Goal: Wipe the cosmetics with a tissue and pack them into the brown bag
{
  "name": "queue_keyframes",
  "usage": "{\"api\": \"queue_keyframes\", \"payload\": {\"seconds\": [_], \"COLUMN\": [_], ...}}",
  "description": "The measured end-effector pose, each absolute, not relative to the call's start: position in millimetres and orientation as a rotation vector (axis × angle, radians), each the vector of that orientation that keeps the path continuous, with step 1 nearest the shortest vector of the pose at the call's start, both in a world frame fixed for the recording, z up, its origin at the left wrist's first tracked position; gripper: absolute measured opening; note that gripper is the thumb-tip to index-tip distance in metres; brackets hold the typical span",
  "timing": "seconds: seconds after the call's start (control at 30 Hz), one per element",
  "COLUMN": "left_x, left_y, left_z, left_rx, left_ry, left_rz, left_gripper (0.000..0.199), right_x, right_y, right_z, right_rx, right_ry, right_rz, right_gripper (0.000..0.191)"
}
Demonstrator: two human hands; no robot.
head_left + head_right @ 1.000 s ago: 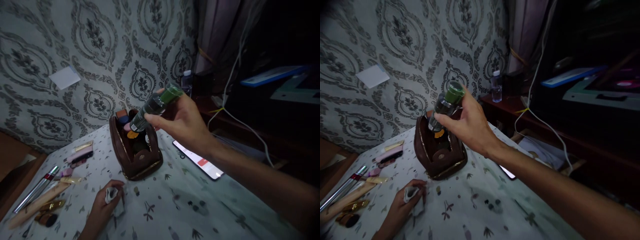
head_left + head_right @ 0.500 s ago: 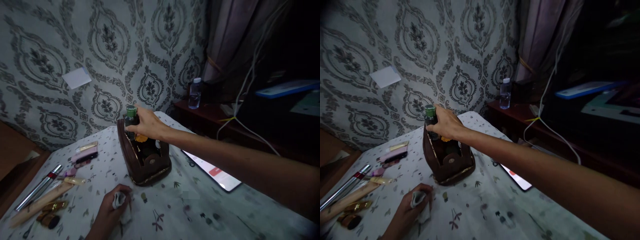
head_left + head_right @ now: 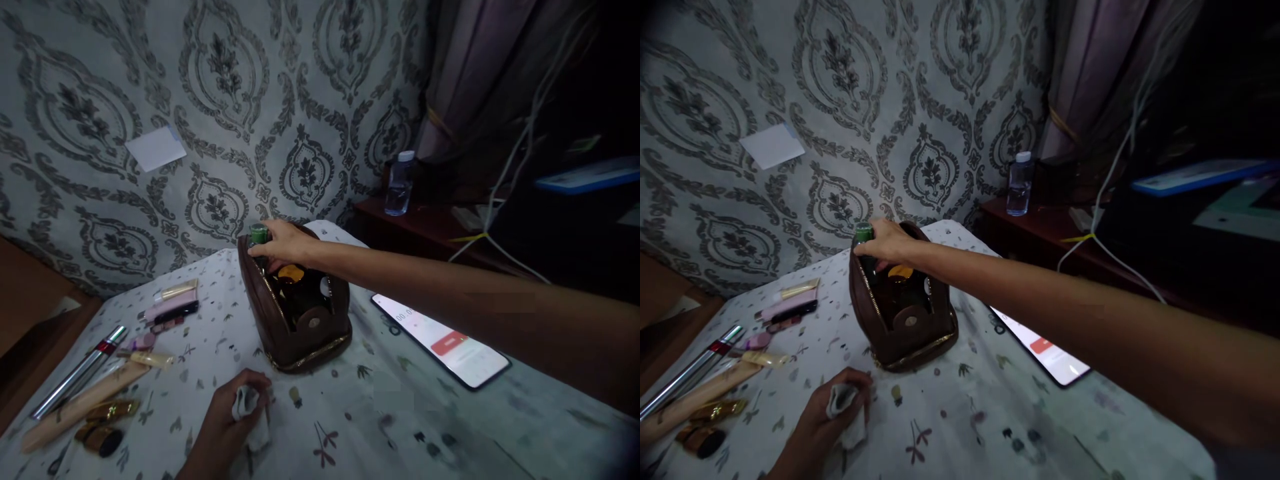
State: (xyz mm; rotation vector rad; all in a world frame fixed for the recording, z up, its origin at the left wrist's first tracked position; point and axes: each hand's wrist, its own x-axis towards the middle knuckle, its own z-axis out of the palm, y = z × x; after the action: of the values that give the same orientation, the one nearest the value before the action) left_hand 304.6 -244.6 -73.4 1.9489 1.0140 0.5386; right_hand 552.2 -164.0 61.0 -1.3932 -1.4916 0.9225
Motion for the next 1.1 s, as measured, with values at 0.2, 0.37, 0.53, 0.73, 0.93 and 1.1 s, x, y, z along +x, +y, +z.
{"api": "queue_keyframes", "payload": {"seconds": [0.2,0.37,0.53,0.73,0.93,1.1], "left_x": [300.6,298.9,300.7,308.5,310.3,310.7], "left_y": [-243.3,-241.5,-243.5,-252.4,-253.1,-252.4], "left_z": [-76.4,-77.6,-77.4,-73.0,-69.6,-70.9], "left_rx": [1.952,1.987,1.972,1.885,1.9,1.912], "left_ry": [1.008,1.011,1.013,1.135,1.124,1.146], "left_rz": [0.508,0.506,0.506,0.613,0.551,0.554], "left_gripper": [0.026,0.027,0.033,0.04,0.047,0.048], "right_x": [556.5,560.6,563.7,563.6,562.4,562.6], "right_y": [-160.3,-150.8,-149.7,-153.2,-142.0,-134.0], "right_z": [60.8,55.3,52.2,64.4,67.5,61.1], "right_rx": [-1.47,-1.541,-1.51,-1.47,-1.557,-1.623], "right_ry": [-1.471,-1.46,-1.549,-1.569,-1.533,-1.739], "right_rz": [0.922,0.864,0.714,0.637,0.657,0.485], "right_gripper": [0.02,0.02,0.021,0.029,0.034,0.035]}}
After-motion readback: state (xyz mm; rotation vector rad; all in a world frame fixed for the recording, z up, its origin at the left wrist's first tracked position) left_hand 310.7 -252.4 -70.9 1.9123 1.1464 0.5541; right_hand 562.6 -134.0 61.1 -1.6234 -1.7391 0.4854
